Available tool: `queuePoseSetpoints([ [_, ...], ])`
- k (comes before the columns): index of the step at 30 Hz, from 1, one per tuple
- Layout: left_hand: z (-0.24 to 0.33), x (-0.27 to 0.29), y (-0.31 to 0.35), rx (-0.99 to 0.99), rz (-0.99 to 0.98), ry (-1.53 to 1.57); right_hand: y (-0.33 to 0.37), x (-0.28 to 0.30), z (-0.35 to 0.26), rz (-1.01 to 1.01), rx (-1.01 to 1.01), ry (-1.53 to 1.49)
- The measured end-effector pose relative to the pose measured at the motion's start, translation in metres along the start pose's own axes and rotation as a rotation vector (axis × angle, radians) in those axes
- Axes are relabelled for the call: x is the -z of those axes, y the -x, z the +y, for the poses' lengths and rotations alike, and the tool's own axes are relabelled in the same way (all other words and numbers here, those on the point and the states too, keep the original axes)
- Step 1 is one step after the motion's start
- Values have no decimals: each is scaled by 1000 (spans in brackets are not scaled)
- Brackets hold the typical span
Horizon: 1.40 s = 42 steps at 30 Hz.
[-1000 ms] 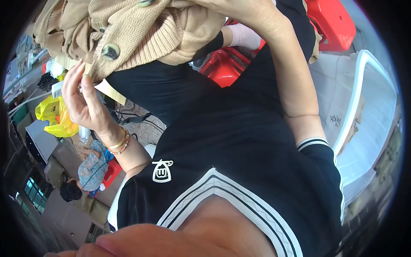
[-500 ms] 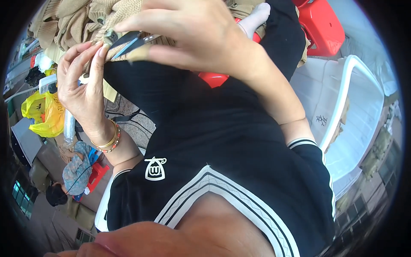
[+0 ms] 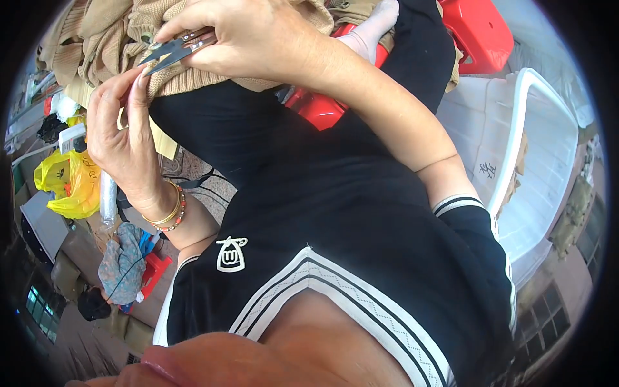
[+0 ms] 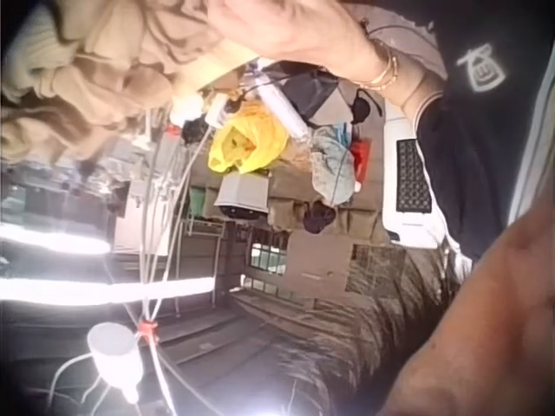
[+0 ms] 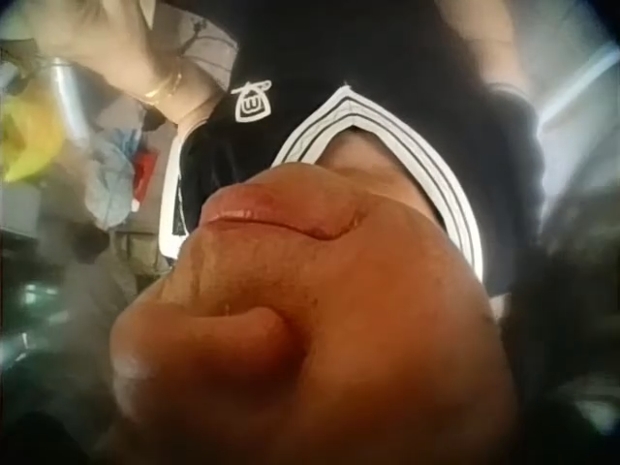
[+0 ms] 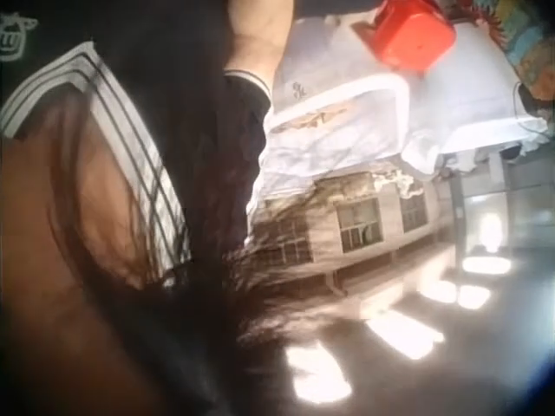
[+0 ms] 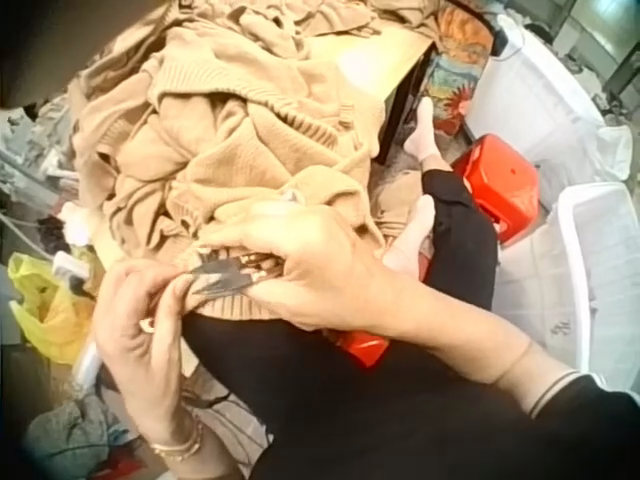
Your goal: Trimming loose threads and excess yarn from a beige knitted sweater using thread snips.
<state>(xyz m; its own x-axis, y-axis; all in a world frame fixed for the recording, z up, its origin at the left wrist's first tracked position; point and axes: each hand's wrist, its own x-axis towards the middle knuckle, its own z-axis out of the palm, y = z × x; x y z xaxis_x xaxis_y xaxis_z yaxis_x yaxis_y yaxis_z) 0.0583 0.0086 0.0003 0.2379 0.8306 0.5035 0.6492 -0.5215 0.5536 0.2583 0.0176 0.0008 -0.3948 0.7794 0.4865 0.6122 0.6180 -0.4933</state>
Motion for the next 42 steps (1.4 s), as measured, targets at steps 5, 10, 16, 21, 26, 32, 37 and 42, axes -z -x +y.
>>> queuePoseSetpoints([
  [5, -3, 1, -4, -83, 20, -12, -1, -2, -1, 14, -89, 1],
  [10, -3, -3, -7, -184, 48, -60, -9, 3, -6, -65, -213, -266],
  [16, 4, -15, -8, -1, 45, 386, -3, -9, 18, -35, -389, -1291],
  [21, -1, -19, -13, 28, 70, 406, 2, -5, 6, 94, -395, -1213],
  [26, -4, -22, -10, 104, 91, 449, 9, 21, -6, 27, -66, -15],
  [32, -2, -25, -10, 154, 124, 583, 8, 26, 4, 156, -36, -188],
  [37, -4, -25, -12, 150, 136, 562, 9, 26, 7, 198, 16, -182],
  [42, -6, -28, -13, 140, 203, 493, 7, 28, 2, 86, 11, 40],
])
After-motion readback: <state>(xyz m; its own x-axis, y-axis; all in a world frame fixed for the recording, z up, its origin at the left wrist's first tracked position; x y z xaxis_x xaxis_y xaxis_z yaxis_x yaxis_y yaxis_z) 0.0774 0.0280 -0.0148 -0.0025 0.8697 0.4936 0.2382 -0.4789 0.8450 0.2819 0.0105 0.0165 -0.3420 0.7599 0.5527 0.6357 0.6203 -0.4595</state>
